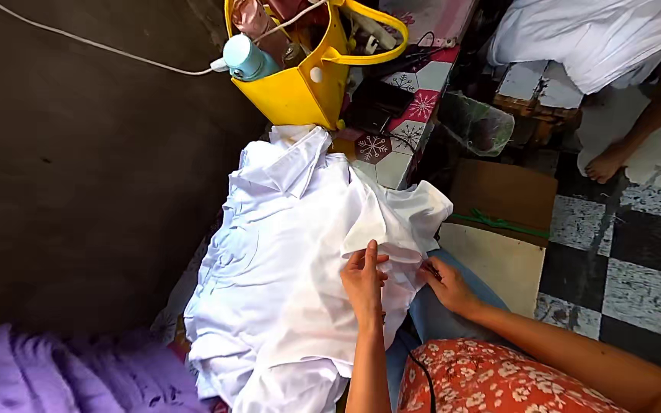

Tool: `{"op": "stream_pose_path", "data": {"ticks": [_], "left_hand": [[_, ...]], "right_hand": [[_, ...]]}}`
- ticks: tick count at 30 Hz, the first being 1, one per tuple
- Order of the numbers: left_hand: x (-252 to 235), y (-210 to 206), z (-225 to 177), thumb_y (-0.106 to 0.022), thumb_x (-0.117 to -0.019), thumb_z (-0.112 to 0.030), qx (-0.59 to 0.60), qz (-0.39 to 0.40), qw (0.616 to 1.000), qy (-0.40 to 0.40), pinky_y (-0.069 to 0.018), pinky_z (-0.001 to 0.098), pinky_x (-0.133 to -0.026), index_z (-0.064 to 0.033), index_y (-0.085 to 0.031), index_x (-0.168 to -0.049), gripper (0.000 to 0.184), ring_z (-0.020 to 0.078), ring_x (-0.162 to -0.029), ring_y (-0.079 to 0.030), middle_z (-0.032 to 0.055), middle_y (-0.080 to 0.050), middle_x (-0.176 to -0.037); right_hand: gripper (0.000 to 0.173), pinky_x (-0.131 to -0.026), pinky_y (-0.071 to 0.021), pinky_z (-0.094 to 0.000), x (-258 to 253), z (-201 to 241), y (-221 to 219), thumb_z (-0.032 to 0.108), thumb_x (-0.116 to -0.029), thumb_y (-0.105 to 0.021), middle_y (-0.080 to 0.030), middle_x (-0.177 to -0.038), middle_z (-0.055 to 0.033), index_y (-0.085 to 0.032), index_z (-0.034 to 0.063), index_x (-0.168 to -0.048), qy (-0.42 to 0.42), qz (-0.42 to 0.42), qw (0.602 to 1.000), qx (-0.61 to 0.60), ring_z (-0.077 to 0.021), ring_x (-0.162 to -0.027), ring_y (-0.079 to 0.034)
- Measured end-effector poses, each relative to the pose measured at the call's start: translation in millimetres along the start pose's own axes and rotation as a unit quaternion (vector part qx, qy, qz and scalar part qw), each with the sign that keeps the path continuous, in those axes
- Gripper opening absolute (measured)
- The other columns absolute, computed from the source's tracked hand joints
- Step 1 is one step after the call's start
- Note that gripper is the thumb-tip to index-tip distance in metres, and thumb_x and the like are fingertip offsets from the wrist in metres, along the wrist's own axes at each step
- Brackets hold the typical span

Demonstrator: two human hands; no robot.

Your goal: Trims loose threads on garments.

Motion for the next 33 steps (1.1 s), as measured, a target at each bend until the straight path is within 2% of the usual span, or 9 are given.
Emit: {"op": "stream_pose_path", "data": {"ticks": [3, 6, 8, 12, 16, 19, 24, 29, 33], "left_hand": [[-3.5, 2.1, 1.6, -0.062, -0.1019, -0.011, -0.011, -0.013, 0.999, -0.047, -0.0402, 0.0150, -0.039, 0.0021, -0.070, -0.095, 0.016, -0.0009, -0.042, -0.050, 0.0002, -0.069, -0.066], [-2.3, 2.6, 3.8, -0.052, -0.1047, -0.004, 0.021, -0.017, 0.998, -0.060, -0.0426, 0.0140, -0.040, 0.0030, -0.069, -0.091, 0.022, -0.0012, -0.044, -0.052, 0.0005, -0.070, -0.069], [0.2, -1.0, 3.2, -0.048, -0.1083, -0.011, 0.013, -0.008, 0.999, -0.036, -0.0429, 0.0152, -0.040, 0.0026, -0.070, -0.092, 0.031, -0.0005, -0.043, -0.053, 0.0016, -0.073, -0.072], [-0.8, -11.7, 1.0, -0.060, -0.1025, -0.011, -0.001, 0.020, 0.999, -0.036, -0.0525, 0.0189, -0.048, 0.0028, -0.071, -0.091, 0.021, 0.0026, -0.051, -0.061, 0.0022, -0.071, -0.072], [-2.6, -12.9, 7.0, -0.059, -0.1002, 0.001, 0.113, 0.004, 0.993, -0.024, -0.0621, 0.0258, -0.066, 0.0022, -0.065, -0.084, 0.018, 0.0101, -0.065, -0.071, 0.0039, -0.071, -0.071], [-0.1, -9.8, 5.9, -0.053, -0.1030, 0.001, 0.162, 0.001, 0.987, -0.005, -0.0628, 0.0268, -0.070, 0.0025, -0.066, -0.087, 0.020, 0.0115, -0.069, -0.073, 0.0053, -0.073, -0.075], [0.2, -11.8, 5.5, -0.052, -0.1034, 0.001, 0.161, 0.020, 0.986, -0.025, -0.0623, 0.0264, -0.070, 0.0014, -0.065, -0.084, 0.023, 0.0101, -0.068, -0.071, 0.0038, -0.072, -0.073], [9.4, -11.8, 8.5, -0.049, -0.1051, -0.004, 0.128, 0.002, 0.990, -0.050, -0.0626, 0.0272, -0.076, 0.0047, -0.067, -0.099, 0.022, 0.0101, -0.076, -0.073, 0.0036, -0.074, -0.082], [9.4, -14.9, 8.3, -0.053, -0.1023, -0.002, 0.104, -0.029, 0.992, -0.071, -0.0632, 0.0265, -0.069, 0.0046, -0.067, -0.095, 0.017, 0.0082, -0.070, -0.073, 0.0018, -0.073, -0.077]], "right_hand": [[0.024, -0.064, -0.0487, -0.0173, -8.5, 16.1, 7.6, 0.018, -0.0991, -0.062, -0.064, -0.081, -0.0107, -0.065, -0.0066, -0.101, 0.133, -0.087, 0.987, -0.006, -0.0059, -0.068, -0.058], [0.050, -0.065, -0.0551, -0.0320, -34.4, 41.8, 14.5, 0.031, -0.0858, -0.081, -0.068, -0.100, -0.0193, -0.066, -0.0064, -0.114, 0.179, -0.130, 0.973, 0.064, -0.0199, -0.079, -0.065], [0.036, -0.062, -0.0590, -0.0455, -51.0, 45.9, 9.1, 0.021, -0.0861, -0.078, -0.070, -0.106, -0.0225, -0.072, -0.0035, -0.112, 0.174, -0.110, 0.970, 0.130, -0.0311, -0.080, -0.072], [0.013, -0.052, -0.0542, -0.0355, -54.1, 39.8, 2.2, 0.004, -0.0861, -0.067, -0.072, -0.091, -0.0161, -0.075, 0.0010, -0.097, 0.271, -0.108, 0.945, 0.150, -0.0235, -0.066, -0.069], [0.018, -0.065, -0.0572, -0.0334, -46.4, 43.2, 12.4, 0.015, -0.0934, -0.069, -0.072, -0.096, -0.0152, -0.076, 0.0002, -0.100, 0.201, -0.043, 0.975, 0.081, -0.0200, -0.077, -0.070], [0.022, -0.074, -0.0541, -0.0185, -51.8, 59.6, 21.7, 0.017, -0.0939, -0.071, -0.071, -0.099, -0.0129, -0.077, -0.0014, -0.105, 0.187, -0.054, 0.981, -0.016, -0.0080, -0.083, -0.066], [0.025, -0.079, -0.0596, -0.0364, -80.0, 73.4, 8.4, 0.018, -0.0935, -0.072, -0.073, -0.108, -0.0128, -0.077, 0.0058, -0.115, 0.238, 0.018, 0.971, 0.015, -0.0195, -0.092, -0.071], [0.014, -0.078, -0.0599, -0.0331, -80.2, 73.3, -5.8, 0.006, -0.0925, -0.067, -0.074, -0.098, -0.0142, -0.077, -0.0016, -0.100, 0.233, 0.003, 0.972, -0.005, -0.0197, -0.086, -0.072], [0.011, -0.077, -0.0605, -0.0355, -76.6, 77.9, -4.6, 0.004, -0.0894, -0.070, -0.074, -0.098, -0.0142, -0.077, -0.0019, -0.096, 0.228, -0.012, 0.974, -0.013, -0.0212, -0.087, -0.073]]}}
Point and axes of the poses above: each hand's wrist, its own x-axis away from the middle knuckle, its own y-axis out of the back of the hand, z = x × y, the point moved 1 cm from there along -x, towards the middle knuckle
